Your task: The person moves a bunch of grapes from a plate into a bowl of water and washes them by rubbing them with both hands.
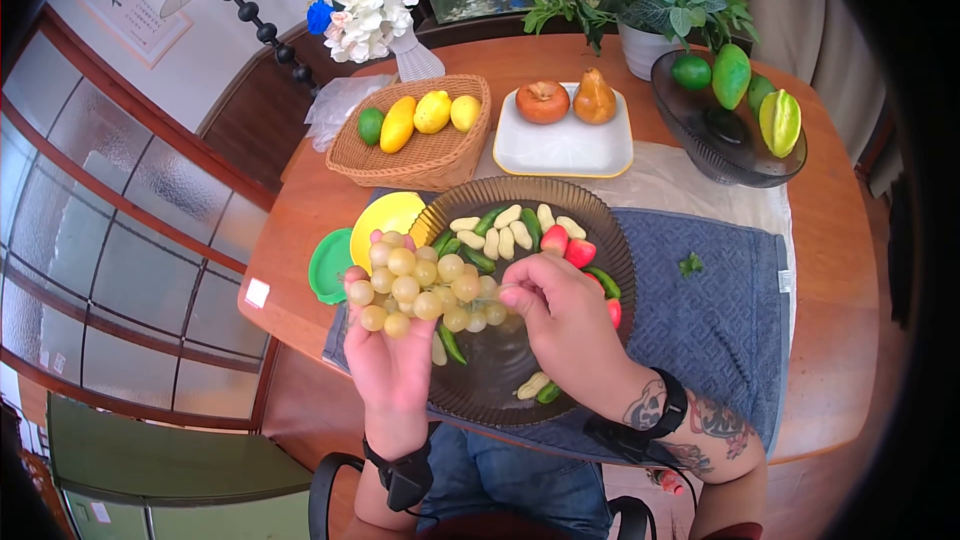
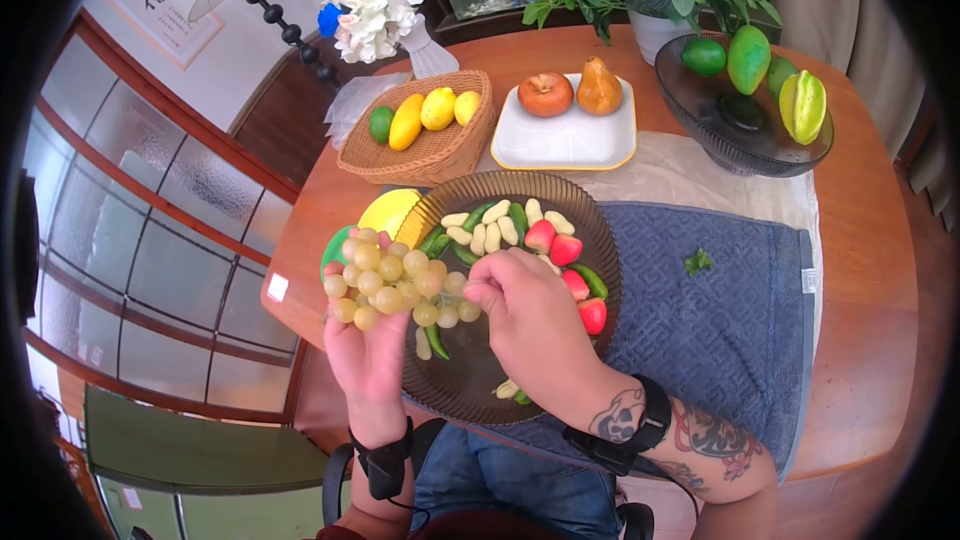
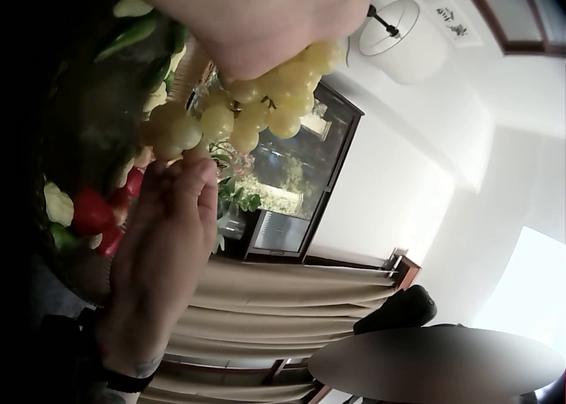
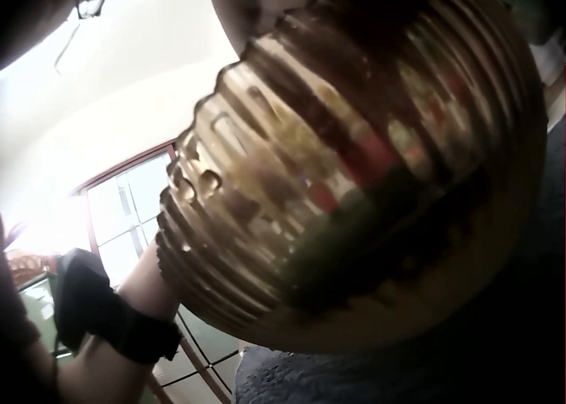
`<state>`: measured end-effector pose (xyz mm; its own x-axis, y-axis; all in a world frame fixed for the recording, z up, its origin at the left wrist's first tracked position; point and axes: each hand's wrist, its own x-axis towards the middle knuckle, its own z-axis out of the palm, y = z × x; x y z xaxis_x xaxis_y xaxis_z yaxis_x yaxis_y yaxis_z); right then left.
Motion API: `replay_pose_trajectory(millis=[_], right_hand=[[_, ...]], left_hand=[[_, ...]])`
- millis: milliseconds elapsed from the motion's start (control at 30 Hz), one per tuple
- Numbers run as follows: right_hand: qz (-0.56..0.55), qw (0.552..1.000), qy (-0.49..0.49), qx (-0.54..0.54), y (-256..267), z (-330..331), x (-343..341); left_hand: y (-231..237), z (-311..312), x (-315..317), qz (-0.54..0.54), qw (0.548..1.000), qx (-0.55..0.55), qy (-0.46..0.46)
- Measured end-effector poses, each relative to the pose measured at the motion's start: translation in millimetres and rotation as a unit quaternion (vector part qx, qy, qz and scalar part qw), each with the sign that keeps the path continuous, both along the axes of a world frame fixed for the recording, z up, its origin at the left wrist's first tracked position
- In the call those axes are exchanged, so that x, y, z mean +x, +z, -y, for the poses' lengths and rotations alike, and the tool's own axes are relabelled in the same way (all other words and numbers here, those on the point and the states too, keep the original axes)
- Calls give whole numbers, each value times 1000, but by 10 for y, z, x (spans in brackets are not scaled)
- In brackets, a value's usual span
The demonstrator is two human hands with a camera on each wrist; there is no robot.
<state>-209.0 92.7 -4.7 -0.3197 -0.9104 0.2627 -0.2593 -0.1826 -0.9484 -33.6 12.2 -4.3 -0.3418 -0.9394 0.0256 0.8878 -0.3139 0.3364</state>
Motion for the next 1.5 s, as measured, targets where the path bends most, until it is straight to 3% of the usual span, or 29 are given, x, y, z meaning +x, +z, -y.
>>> replay_pose_trajectory(millis=[233, 300, 500, 700, 767, 833, 900, 1033, 1167, 1433, 1500], right_hand=[[-6, 1000, 18, 6, 34, 27, -26], [-6, 999, 36, 34, 39, 31, -31], [-91, 994, 26, -61, -122, 73, 23], [-61, 993, 95, -47, -97, 95, -40], [63, 989, 132, 4, -59, 84, -28], [44, 992, 116, 3, -14, 64, -35], [26, 995, 101, 4, 10, 46, -39], [-5, 996, 80, -25, -3, 44, -31], [-28, 997, 60, -33, -18, 41, -40], [5, 998, 63, -15, -26, 54, -19], [3, 998, 62, -12, -37, 62, -7]], left_hand=[[-11, 3, -10, 32, 999, -11, 20], [-32, 29, 35, 12, 997, -75, -18], [27, 17, 27, -80, 993, -41, -74], [-39, 35, 31, -62, 996, -50, -36], [3, 16, 29, -74, 996, -17, -47], [6, 18, 24, -85, 994, 16, -59], [-35, 24, 19, -11, 1000, -16, -16], [-4, 12, 4, -47, 997, 51, -39], [-55, 3, -4, -53, 996, -19, -65], [-18, 10, 7, -81, 993, 26, -84], [-37, 20, 25, -34, 998, 17, -53]])
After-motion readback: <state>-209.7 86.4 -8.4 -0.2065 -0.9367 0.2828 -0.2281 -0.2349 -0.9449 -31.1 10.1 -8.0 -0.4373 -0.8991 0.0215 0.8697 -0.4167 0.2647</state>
